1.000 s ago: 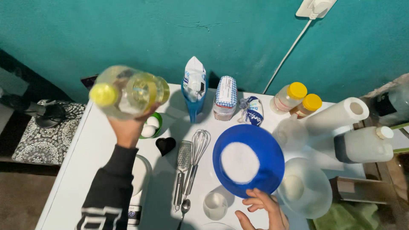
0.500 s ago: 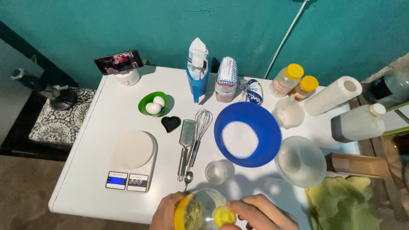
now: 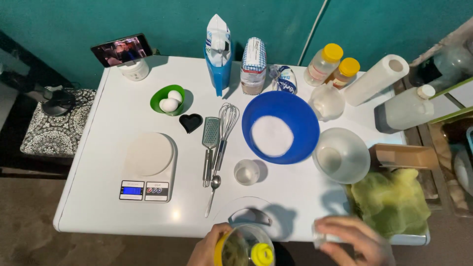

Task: Mixing oil, eggs, and other ingredients in a bowl to prepare a batter.

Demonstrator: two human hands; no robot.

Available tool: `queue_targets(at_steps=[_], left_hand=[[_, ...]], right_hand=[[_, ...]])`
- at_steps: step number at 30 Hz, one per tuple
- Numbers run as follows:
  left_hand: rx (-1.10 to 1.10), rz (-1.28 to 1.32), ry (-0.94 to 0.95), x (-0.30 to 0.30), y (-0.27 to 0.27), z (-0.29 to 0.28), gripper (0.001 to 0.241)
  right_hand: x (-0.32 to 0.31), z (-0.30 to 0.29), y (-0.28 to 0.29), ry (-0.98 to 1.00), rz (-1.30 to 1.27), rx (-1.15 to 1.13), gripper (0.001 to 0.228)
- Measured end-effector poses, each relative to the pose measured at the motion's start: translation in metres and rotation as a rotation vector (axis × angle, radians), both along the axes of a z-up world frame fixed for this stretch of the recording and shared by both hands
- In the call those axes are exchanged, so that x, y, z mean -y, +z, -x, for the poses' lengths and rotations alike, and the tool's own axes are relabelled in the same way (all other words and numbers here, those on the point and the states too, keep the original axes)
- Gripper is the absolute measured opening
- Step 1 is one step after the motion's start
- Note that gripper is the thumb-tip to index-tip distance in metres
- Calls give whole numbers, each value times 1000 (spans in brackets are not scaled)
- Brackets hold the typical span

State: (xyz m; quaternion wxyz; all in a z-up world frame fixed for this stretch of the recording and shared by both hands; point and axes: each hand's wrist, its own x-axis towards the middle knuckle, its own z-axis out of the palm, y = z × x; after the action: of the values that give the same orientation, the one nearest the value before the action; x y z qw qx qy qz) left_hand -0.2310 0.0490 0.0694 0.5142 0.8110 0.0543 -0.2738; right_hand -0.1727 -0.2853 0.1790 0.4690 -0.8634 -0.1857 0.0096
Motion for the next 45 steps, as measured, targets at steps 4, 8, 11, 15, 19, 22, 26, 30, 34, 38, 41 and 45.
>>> queue_targets(at_steps=[4, 8, 11, 15, 19, 22, 26, 30, 34, 38, 41, 45], left_hand=[[118, 446, 162, 10, -17, 17, 79], [76, 799, 351, 18, -41, 32, 78], [-38, 958, 440, 23, -84, 56, 74], [68, 1196, 488, 38, -97, 84, 68], [88, 855, 580, 56, -109, 96, 84], [82, 975, 511, 83, -93, 97, 94], [54, 1094, 359, 90, -34, 85, 111], [185, 1047, 334, 57, -18, 40, 128], [288, 322, 457, 52, -48, -50, 129], [567, 44, 471, 61, -93, -107, 115], [586, -27, 476, 58, -101, -124, 95], [740, 44, 487, 51, -61, -131, 78]], right_hand=[[-10, -27, -74, -325, 100, -37, 30], [2, -37, -170, -375, 205, -79, 31], [9, -38, -198, -377, 262, -25, 31], [-7, -32, -162, -280, 306, 183, 44], [-22, 23, -147, 11, 76, -271, 63], [-39, 70, -146, 524, -203, -538, 91], [-39, 87, -141, 477, -245, -487, 97], [-26, 80, -123, 214, -353, -311, 100], [-6, 71, -108, -3, -425, -168, 102], [13, 57, -84, -238, -334, -190, 91], [27, 41, -71, -298, -272, -106, 84], [20, 9, -20, -341, 178, 282, 73]])
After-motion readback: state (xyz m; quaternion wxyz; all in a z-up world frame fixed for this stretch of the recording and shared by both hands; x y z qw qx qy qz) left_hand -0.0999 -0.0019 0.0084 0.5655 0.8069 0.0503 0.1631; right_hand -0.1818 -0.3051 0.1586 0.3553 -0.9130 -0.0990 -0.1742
